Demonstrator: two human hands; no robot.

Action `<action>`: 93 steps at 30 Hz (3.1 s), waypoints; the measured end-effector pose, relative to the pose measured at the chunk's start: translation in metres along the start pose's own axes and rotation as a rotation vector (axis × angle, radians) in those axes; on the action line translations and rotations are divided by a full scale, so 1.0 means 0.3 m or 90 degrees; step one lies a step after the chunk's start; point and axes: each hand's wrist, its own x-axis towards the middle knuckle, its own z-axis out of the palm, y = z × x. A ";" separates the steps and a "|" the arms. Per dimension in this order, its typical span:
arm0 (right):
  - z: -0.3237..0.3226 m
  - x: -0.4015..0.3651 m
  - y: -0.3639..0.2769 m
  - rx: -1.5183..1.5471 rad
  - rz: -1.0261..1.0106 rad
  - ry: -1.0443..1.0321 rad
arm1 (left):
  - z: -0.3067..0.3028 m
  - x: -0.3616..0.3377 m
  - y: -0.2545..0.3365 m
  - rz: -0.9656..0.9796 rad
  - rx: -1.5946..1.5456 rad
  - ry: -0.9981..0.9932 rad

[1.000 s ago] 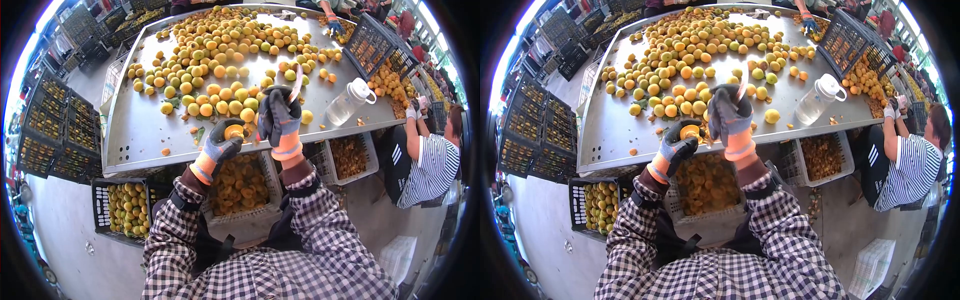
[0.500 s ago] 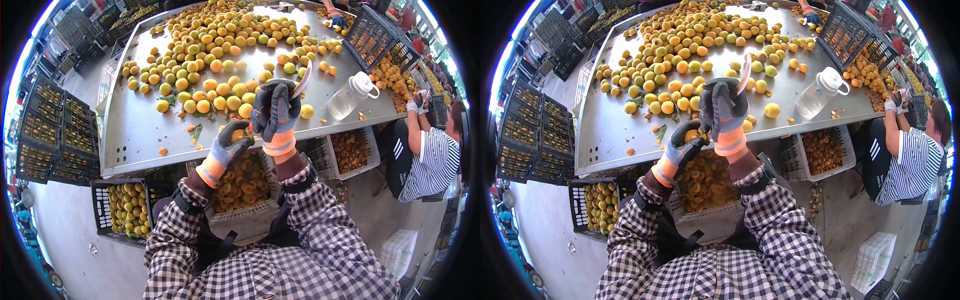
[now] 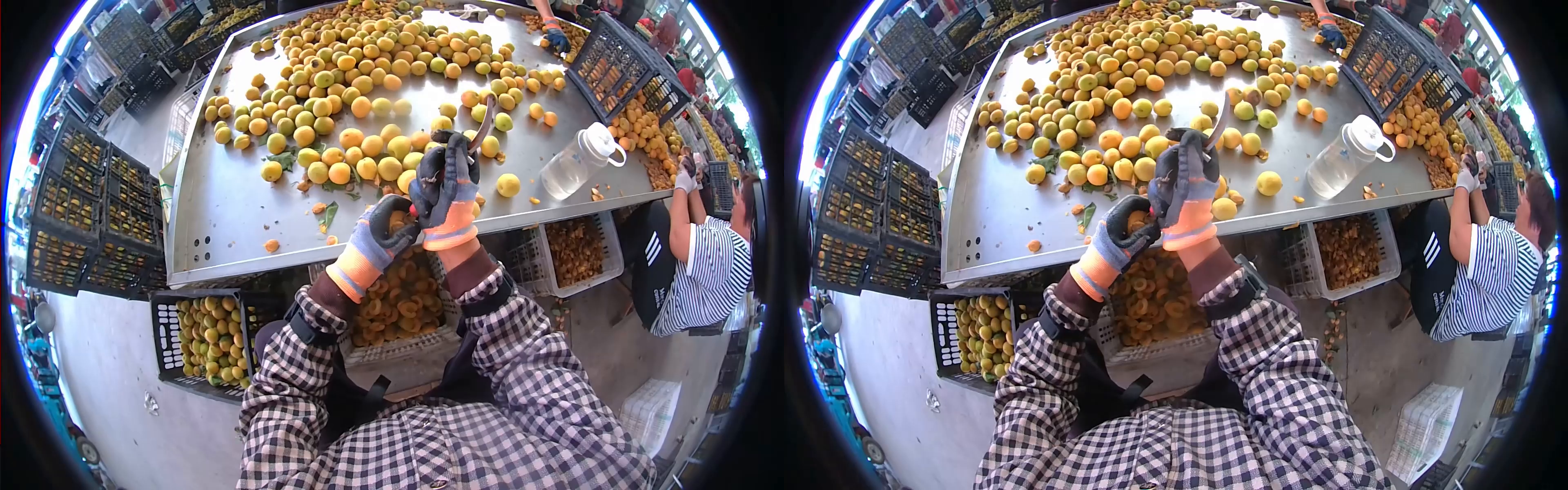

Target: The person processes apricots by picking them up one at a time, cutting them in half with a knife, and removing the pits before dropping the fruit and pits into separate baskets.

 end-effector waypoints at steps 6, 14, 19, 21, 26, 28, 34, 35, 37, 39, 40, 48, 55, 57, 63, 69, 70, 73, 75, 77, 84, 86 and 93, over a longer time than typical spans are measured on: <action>-0.008 0.043 0.009 -0.048 0.086 0.162 | -0.005 0.007 0.000 0.000 0.090 -0.046; -0.073 0.124 0.055 0.039 0.176 0.310 | -0.013 0.044 -0.023 0.034 0.140 -0.017; -0.140 0.173 0.080 0.174 0.251 0.292 | -0.014 0.076 -0.047 0.092 0.180 -0.002; -0.130 0.190 0.076 0.174 0.247 0.320 | -0.006 0.087 -0.056 0.111 0.171 0.038; -0.079 0.202 0.049 0.145 0.134 0.332 | -0.024 0.084 -0.080 -0.032 0.198 0.050; -0.035 0.179 0.018 0.069 0.089 0.335 | -0.037 0.068 -0.102 -0.122 0.134 0.054; -0.062 0.163 -0.035 -0.110 0.013 0.219 | -0.131 0.061 -0.182 -0.235 0.321 0.068; -0.078 0.162 -0.038 -0.165 0.034 0.169 | -0.135 0.064 -0.182 -0.266 0.278 0.079; -0.093 0.184 -0.031 -0.334 0.053 0.137 | -0.160 0.063 -0.099 -0.338 0.158 0.049; -0.171 0.213 0.007 -0.610 0.018 0.039 | -0.186 0.054 -0.043 -0.418 -0.075 -0.003; -0.189 0.212 0.006 -0.611 0.017 0.037 | -0.190 0.049 -0.041 -0.416 -0.076 -0.002; -0.145 0.144 0.005 -1.267 0.006 -0.096 | -0.155 -0.001 0.028 -0.161 -0.116 -0.242; -0.104 0.121 0.038 -1.377 0.124 -0.133 | -0.176 0.005 -0.025 -0.263 -0.208 -0.033; -0.154 0.122 0.050 -1.183 -0.033 -0.138 | -0.175 0.004 -0.024 -0.266 -0.174 0.027; -0.057 0.038 0.050 -0.726 -0.297 -0.265 | -0.151 0.024 -0.037 -0.234 -0.372 0.107; -0.045 -0.040 0.098 -0.691 -0.269 -0.260 | -0.101 0.005 -0.040 -0.120 -0.401 0.116; -0.042 -0.047 0.097 -0.675 -0.286 -0.257 | -0.095 -0.001 -0.037 -0.118 -0.406 0.119; -0.034 -0.063 0.079 -0.756 -0.317 -0.295 | -0.104 -0.018 -0.014 -0.137 -0.437 0.147; -0.026 -0.077 0.062 -0.741 -0.299 -0.302 | -0.120 -0.025 0.030 -0.094 -0.420 0.145; -0.003 -0.093 0.029 -0.727 -0.302 -0.323 | -0.121 -0.035 0.019 -0.067 -0.401 0.151; -0.028 -0.072 0.030 -0.616 -0.227 -0.309 | -0.130 -0.030 0.023 -0.012 -0.417 0.151; -0.032 -0.061 0.031 -0.642 -0.261 -0.332 | -0.134 -0.031 -0.007 0.008 -0.374 0.113; -0.009 -0.067 -0.017 -0.522 -0.131 -0.367 | -0.147 -0.046 0.063 -0.070 -0.360 0.104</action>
